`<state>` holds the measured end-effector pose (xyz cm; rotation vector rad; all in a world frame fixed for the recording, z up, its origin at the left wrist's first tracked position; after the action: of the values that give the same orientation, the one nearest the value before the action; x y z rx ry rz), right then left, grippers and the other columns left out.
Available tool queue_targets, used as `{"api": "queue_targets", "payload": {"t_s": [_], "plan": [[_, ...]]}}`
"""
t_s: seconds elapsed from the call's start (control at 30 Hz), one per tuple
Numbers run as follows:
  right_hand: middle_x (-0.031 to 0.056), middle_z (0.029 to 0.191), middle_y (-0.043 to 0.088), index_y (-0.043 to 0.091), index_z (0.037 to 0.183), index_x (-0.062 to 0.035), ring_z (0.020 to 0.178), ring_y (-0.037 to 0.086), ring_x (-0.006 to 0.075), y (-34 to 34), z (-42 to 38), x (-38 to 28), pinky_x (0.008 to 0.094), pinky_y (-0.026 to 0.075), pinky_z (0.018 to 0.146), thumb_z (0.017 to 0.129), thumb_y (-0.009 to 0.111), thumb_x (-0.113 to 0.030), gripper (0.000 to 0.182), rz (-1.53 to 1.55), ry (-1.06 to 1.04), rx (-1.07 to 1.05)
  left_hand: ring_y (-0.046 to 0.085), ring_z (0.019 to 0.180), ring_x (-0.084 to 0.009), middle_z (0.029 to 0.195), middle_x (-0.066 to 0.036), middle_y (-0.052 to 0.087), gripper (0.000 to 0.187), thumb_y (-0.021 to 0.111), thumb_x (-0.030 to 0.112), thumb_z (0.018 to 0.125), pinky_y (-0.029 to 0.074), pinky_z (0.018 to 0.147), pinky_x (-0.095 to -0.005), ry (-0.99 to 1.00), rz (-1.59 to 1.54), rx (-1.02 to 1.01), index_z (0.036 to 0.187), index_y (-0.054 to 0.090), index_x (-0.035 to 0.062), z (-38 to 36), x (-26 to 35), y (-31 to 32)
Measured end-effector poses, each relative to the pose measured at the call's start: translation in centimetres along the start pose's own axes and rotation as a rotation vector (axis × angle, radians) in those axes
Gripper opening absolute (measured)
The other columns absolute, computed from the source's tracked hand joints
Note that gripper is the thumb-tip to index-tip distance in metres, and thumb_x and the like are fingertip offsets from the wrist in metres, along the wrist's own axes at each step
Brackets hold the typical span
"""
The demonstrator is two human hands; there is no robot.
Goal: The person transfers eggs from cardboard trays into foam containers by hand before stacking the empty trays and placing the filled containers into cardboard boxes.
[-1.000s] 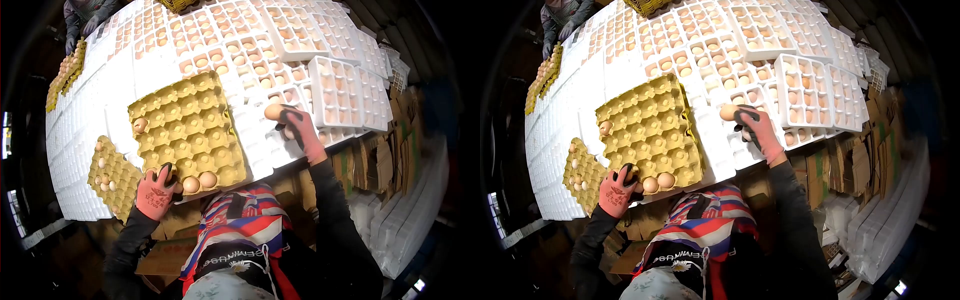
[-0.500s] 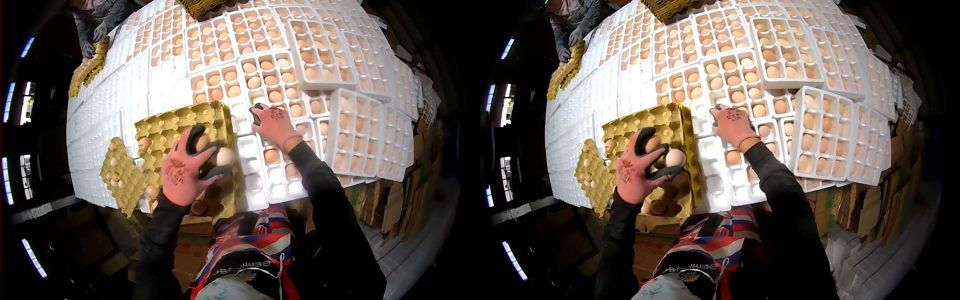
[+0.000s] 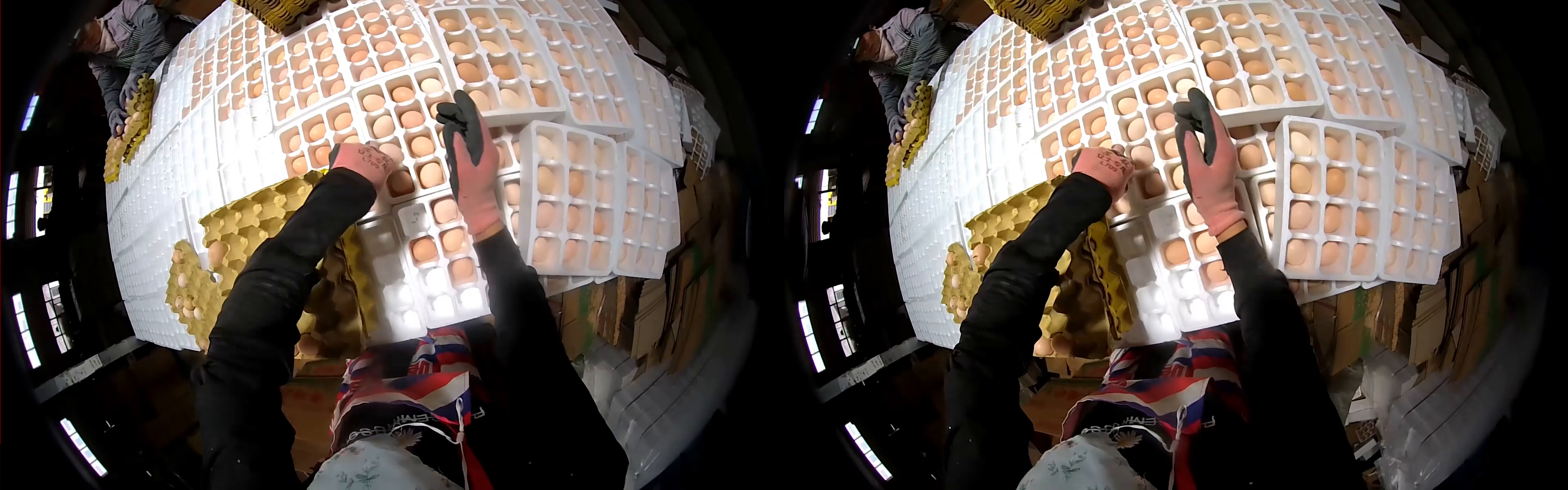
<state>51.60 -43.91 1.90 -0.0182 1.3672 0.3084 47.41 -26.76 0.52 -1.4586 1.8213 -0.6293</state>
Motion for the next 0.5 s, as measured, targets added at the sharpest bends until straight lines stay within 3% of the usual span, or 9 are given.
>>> {"api": "queue_targets", "payload": {"t_s": [0.03,0.1,0.17,0.2,0.23,0.3,0.37,0.43,0.5], "plan": [[0.0091,0.121,0.061,0.047,0.136,-0.0008,0.107,0.058,0.0163,-1.5,-1.3,-1.5,0.0284,0.045,0.091,0.095,0.049,-0.003,0.041,0.091,0.034,0.030,0.067,0.089,-0.0279,0.102,-0.009,0.066,0.015,0.061,0.023,0.085,0.051,0.065,-0.0425,0.057,-0.031,0.251,0.094,0.066,0.0108,-2.5,0.9,-2.0],[0.0067,0.121,0.060,0.044,0.138,0.0002,0.109,0.056,0.0129,-4.2,-4.6,-3.5,0.0263,0.044,0.093,0.095,0.046,0.002,0.043,0.124,0.240,0.112,0.064,0.089,-0.0327,0.104,-0.011,0.063,0.025,0.063,0.017,0.085,0.052,0.071,-0.0392,0.035,-0.646,0.714,0.109,0.065,0.0109,-6.1,3.4,-3.5],[0.0095,0.122,0.059,0.042,0.139,0.0040,0.109,0.056,0.0143,-5.8,-7.5,-2.5,0.0260,0.044,0.095,0.095,0.047,0.003,0.044,0.169,0.226,0.123,0.061,0.092,-0.0323,0.105,-0.012,0.061,0.038,0.066,0.011,0.078,0.050,0.078,-0.0396,-0.015,-1.080,0.959,0.116,0.065,0.0139,-6.8,6.4,-1.2],[0.0096,0.122,0.059,0.043,0.138,0.0043,0.108,0.056,0.0142,-6.3,-9.1,-2.4,0.0261,0.044,0.094,0.095,0.047,0.003,0.044,0.170,0.268,0.144,0.059,0.096,-0.0318,0.104,-0.012,0.060,0.044,0.066,0.007,0.076,0.049,0.082,-0.0386,-0.073,-1.077,1.000,0.120,0.063,0.0141,-5.8,7.5,0.7],[0.0097,0.121,0.059,0.043,0.138,0.0046,0.107,0.056,0.0141,-6.7,-10.4,-2.2,0.0263,0.044,0.094,0.095,0.048,0.003,0.044,0.172,0.303,0.163,0.053,0.109,-0.0331,0.116,-0.011,0.057,0.046,0.065,0.012,0.079,0.042,0.093,-0.0449,-0.086,-1.094,0.919,0.124,0.061,0.0156,-3.9,8.3,3.1],[0.0095,0.120,0.058,0.044,0.137,0.0052,0.104,0.055,0.0140,-7.2,-12.4,-1.8,0.0266,0.045,0.093,0.094,0.050,0.002,0.043,0.064,0.321,0.163,0.044,0.119,-0.0351,0.126,-0.012,0.052,0.049,0.064,0.018,0.081,0.031,0.102,-0.0546,-0.128,-0.679,0.802,0.130,0.056,0.0179,-2.6,10.4,4.9],[0.0103,0.120,0.058,0.044,0.137,0.0065,0.106,0.054,0.0146,-6.9,-13.2,-2.7,0.0269,0.044,0.093,0.093,0.049,0.005,0.045,0.007,0.322,0.188,0.036,0.127,-0.0344,0.135,-0.011,0.045,0.058,0.066,0.022,0.079,0.023,0.105,-0.0564,-0.152,-0.544,0.763,0.135,0.051,0.0190,-3.8,11.2,4.2],[0.0141,0.127,0.057,0.042,0.139,0.0067,0.115,0.054,0.0186,-5.0,-12.7,-5.2,0.0280,0.041,0.100,0.093,0.044,0.005,0.046,0.035,0.169,0.117,0.040,0.124,-0.0351,0.134,-0.013,0.046,0.058,0.068,0.022,0.078,0.028,0.105,-0.0537,-0.041,-0.658,1.012,0.133,0.052,0.0178,-9.1,9.7,0.4],[0.0142,0.124,0.058,0.046,0.134,0.0084,0.113,0.056,0.0196,-1.7,-12.7,-8.2,0.0297,0.040,0.101,0.096,0.043,-0.001,0.040,-0.063,0.154,0.056,0.043,0.122,-0.0347,0.130,-0.013,0.049,0.053,0.069,0.022,0.077,0.032,0.104,-0.0505,0.169,-0.832,1.115,0.128,0.056,0.0168,-15.9,6.7,-0.6]]}}
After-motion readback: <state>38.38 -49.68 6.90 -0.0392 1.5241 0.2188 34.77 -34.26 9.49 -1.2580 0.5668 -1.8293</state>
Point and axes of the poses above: each hand's wrist, its own z-axis towards the middle knuckle, its own y-axis out of the palm, x = y × z, the point moved 4 cm from there along z, towards the middle knuckle
